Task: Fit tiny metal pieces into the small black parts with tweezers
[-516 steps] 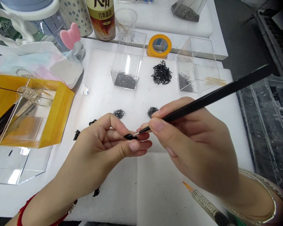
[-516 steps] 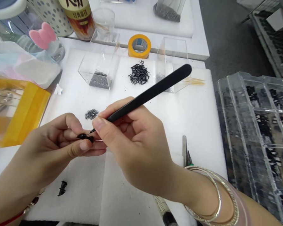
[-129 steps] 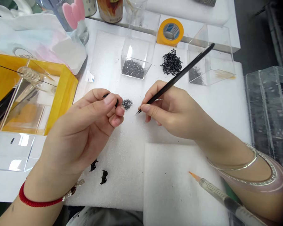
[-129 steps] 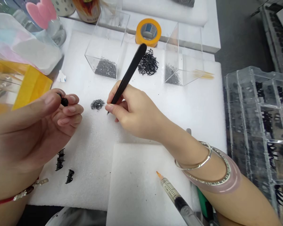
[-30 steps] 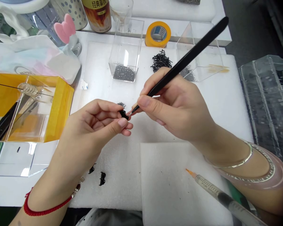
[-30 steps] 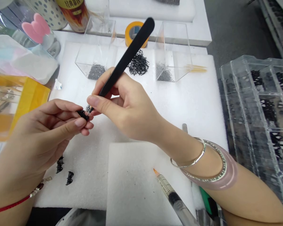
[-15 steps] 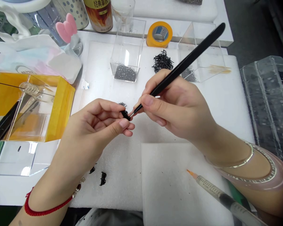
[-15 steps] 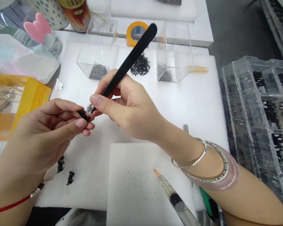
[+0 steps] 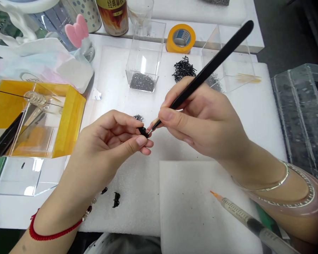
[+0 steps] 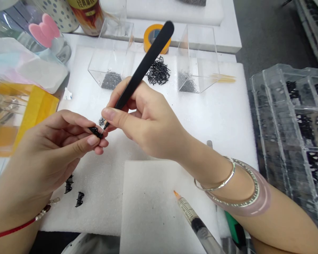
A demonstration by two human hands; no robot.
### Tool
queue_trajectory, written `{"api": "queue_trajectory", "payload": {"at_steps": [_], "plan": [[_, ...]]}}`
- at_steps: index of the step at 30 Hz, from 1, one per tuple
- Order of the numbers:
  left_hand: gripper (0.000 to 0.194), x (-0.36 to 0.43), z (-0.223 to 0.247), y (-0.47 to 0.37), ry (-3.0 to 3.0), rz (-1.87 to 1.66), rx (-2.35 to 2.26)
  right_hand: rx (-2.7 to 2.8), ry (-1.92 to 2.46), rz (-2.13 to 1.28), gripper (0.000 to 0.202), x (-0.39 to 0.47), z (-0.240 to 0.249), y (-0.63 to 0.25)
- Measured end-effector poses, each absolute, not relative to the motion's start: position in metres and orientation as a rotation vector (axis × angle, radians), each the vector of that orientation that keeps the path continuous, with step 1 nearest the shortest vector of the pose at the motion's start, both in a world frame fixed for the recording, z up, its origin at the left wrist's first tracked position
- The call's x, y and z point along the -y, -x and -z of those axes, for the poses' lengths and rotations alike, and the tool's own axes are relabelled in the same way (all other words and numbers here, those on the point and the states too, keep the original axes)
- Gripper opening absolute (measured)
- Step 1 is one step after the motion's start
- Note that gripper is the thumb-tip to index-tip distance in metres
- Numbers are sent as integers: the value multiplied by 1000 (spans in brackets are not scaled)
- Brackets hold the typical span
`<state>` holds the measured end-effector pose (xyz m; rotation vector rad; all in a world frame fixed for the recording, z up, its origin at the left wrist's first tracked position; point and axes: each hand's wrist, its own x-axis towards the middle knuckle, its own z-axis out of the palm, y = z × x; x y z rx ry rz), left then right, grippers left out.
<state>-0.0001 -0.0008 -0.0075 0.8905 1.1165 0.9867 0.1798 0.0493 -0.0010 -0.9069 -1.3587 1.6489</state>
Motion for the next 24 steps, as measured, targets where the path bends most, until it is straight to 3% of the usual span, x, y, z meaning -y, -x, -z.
{"api": "queue_trajectory", "payload": {"at_steps": [19, 24], "plan": [[15, 1, 5, 0, -841, -999, -1113, 1156, 920, -1652, 19, -52, 4, -176], [18, 4, -20, 14, -945, -1208, -1342, 1150, 997, -1601, 19, -53, 6, -175]]}}
